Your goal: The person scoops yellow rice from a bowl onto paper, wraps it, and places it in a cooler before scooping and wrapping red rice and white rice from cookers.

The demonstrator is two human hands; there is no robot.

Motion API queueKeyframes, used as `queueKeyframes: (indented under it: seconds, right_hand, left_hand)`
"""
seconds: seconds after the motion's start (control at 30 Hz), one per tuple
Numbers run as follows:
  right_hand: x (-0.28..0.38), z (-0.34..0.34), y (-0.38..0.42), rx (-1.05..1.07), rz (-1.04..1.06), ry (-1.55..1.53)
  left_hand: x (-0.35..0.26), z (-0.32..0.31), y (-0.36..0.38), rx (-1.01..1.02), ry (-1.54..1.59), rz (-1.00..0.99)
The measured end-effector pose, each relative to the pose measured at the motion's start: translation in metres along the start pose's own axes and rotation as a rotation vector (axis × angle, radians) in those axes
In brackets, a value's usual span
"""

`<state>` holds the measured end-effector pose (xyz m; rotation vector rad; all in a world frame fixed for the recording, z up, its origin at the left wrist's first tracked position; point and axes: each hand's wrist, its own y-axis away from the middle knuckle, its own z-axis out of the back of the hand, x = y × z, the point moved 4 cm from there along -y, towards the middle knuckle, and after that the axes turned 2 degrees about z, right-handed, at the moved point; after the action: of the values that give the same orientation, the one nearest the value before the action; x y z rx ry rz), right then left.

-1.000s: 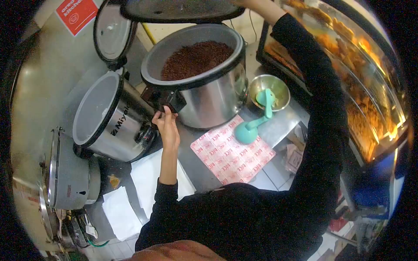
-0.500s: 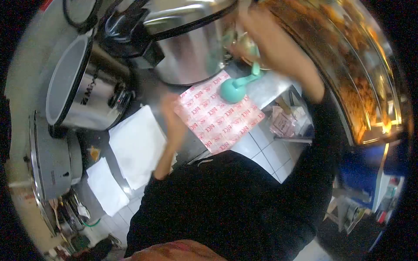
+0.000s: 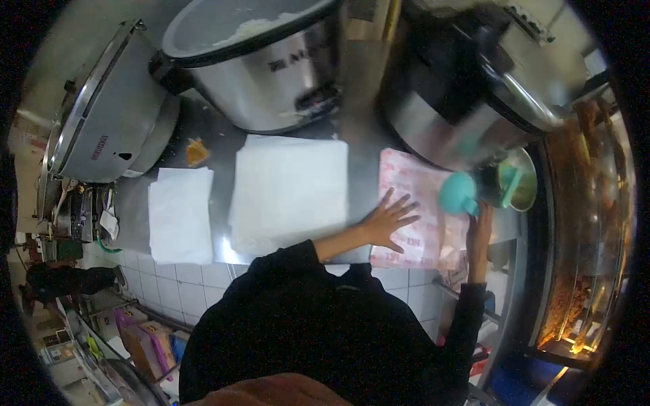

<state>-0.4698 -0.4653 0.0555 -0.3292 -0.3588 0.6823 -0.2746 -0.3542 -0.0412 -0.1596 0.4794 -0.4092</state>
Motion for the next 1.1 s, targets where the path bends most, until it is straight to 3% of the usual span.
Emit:
queueKeyframes:
  seconds: [0.03,0.13,0.23,0.3,0.33,0.37,0.4,0.43,0.47,0.57,0.6,0.63,0.7,0.77,0.83,0.9,1.03,1.1]
  right_hand:
    - [0.004,-0.005,0.012,-0.108,-0.140,-0.258]
    - [0.049,-0.006,0.026,-0.200,-0.356,-0.290]
    - [0.136,0.020,0.008,-0.246,-0.410,-0.340]
    - [0.200,0.039,-0.015,-0.215,-0.464,-0.464]
    - [0.245,0.061,-0.052,-0.404,-0.079,-0.258]
    - [0.272,0.078,-0.085,-0.322,-0.044,-0.387]
    - [0.294,0.088,-0.124,-0.287,0.085,-0.517]
    - [0.309,0.085,-0.169,-0.275,0.080,-0.746]
    - [0.351,0.094,-0.226,-0.146,0.020,-0.865]
    - [0.436,0.048,-0.383,0.339,0.262,-0.404]
    - [0.442,0.002,-0.422,0.593,0.060,-0.432]
    - [0.436,-0.045,-0.458,0.696,0.024,-0.351]
    - [0.403,-0.142,-0.506,0.891,0.315,-0.179]
    - [0.370,-0.207,-0.533,0.524,0.379,0.170]
    - [0.376,-0.229,-0.535,0.356,0.554,0.366]
    - [0.402,-0.226,-0.517,0.380,0.846,0.425]
    - [0.391,-0.267,-0.506,0.828,0.811,0.439]
    - [0.401,-0.234,-0.470,1.089,0.805,0.582]
  left_hand:
    - [0.007,0.000,0.000,-0.051,0.005,-0.014]
    - [0.028,0.028,0.024,-0.109,0.016,-0.008]
    - [0.067,0.102,0.067,-0.242,0.751,0.116]
    - [0.101,0.216,0.125,-0.753,0.760,0.257]
    - [0.115,0.278,0.152,-1.110,0.445,0.256]
    - [0.128,0.338,0.178,-1.328,0.171,0.223]
    - [0.146,0.375,0.194,-1.518,0.253,0.374]
    - [0.156,0.411,0.200,-1.598,0.122,0.343]
    - [0.171,0.438,0.199,-1.627,0.100,0.312]
    - [0.191,0.472,0.182,-1.576,-0.020,0.327]
    - [0.197,0.481,0.175,-1.535,-0.072,0.350]
    - [0.204,0.487,0.168,-1.520,-0.061,0.375]
    - [0.208,0.485,0.163,-1.466,-0.033,0.445]
    - [0.212,0.484,0.161,-1.436,0.012,0.538]
    - [0.212,0.483,0.160,-1.445,0.042,0.575]
    - [0.219,0.481,0.162,-1.445,0.024,0.569]
    - [0.224,0.480,0.167,-1.438,0.054,0.572]
    - [0.225,0.480,0.165,-1.491,0.010,0.573]
